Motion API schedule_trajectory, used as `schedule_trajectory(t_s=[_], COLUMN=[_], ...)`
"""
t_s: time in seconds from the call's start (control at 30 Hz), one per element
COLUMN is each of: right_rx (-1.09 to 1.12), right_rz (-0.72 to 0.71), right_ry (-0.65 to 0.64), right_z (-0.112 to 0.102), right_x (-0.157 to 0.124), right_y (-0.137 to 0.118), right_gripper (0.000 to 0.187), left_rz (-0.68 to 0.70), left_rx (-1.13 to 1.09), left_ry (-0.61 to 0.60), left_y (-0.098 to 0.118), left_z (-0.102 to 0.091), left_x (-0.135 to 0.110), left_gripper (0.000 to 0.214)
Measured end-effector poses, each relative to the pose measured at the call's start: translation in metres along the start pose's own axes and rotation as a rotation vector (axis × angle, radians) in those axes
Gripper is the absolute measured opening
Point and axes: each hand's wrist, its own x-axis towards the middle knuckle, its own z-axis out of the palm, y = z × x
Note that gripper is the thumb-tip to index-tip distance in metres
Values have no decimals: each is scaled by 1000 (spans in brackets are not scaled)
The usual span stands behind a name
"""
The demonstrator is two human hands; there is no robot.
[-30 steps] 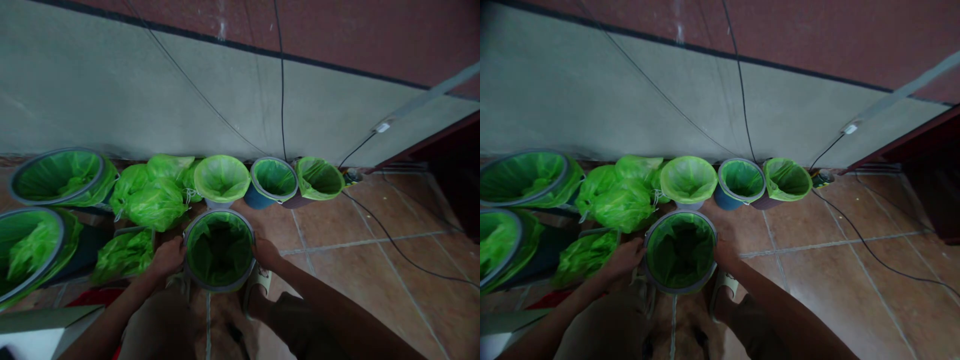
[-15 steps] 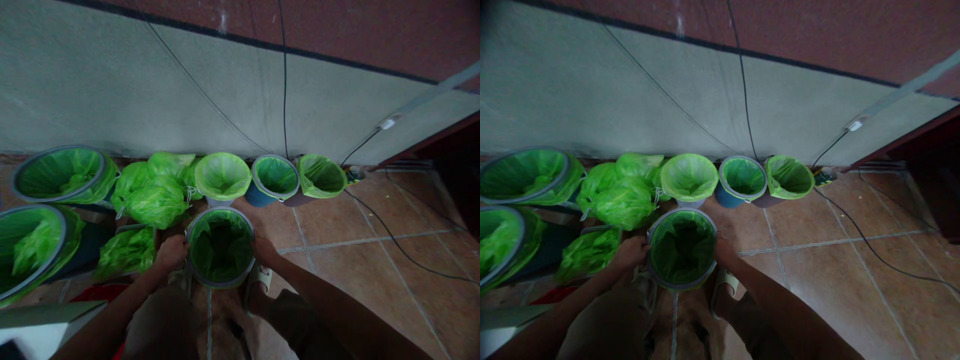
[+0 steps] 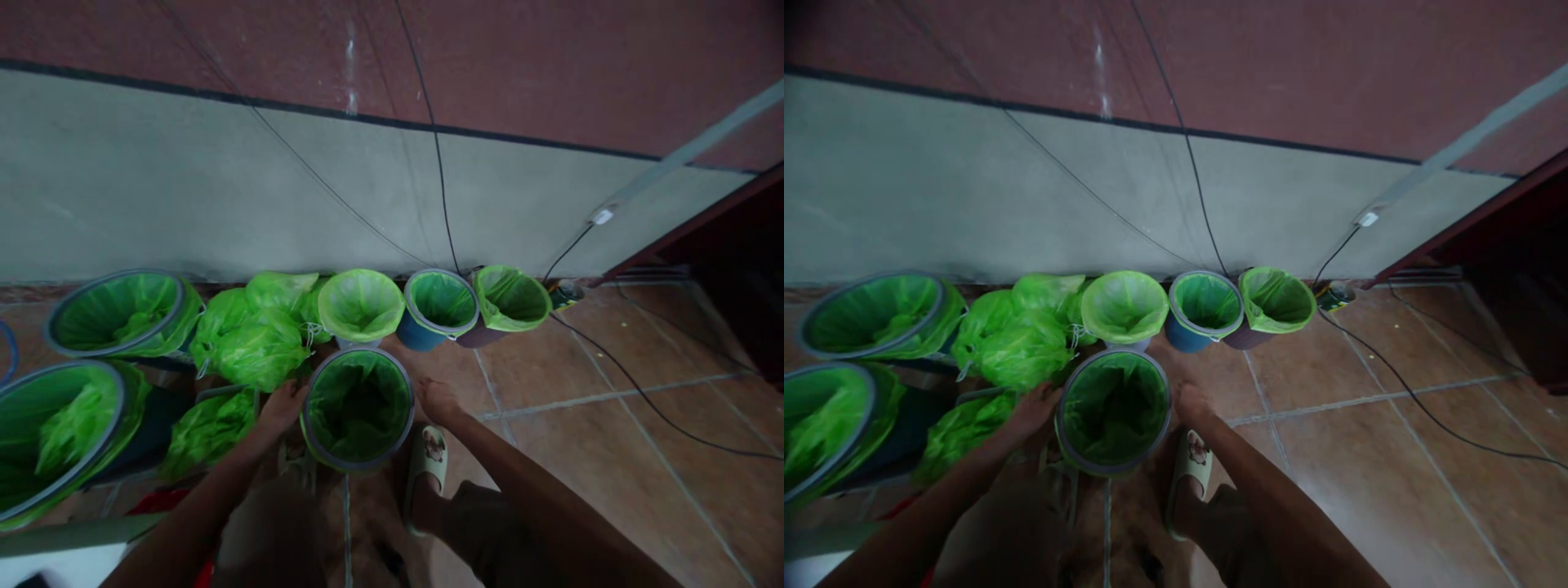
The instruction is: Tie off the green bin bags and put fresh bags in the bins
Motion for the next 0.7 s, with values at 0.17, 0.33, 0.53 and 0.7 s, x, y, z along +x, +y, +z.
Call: schedule_trajectory(t_s=[0.17, 0.33, 0.53, 0.7], right_rx=[38, 374, 544, 427], right_rz=[-34, 14, 114, 187], right_ry=[-9, -54, -121, -262], right_z=[14, 26, 24, 11], right_x=[15, 26, 30, 24], right_y=[-3, 8, 3, 4], right_gripper=[28, 19, 15, 18], left_rz=[-1, -151, -157, -35], left_rx=[-20, -217, -157, -93], left_ry=[-251, -274, -213, -136], left_y=[-18, -20, -19, -5], left_z=[14, 18, 17, 8], left_x=[-12, -13, -14, -8], left_gripper=[39, 34, 35, 39])
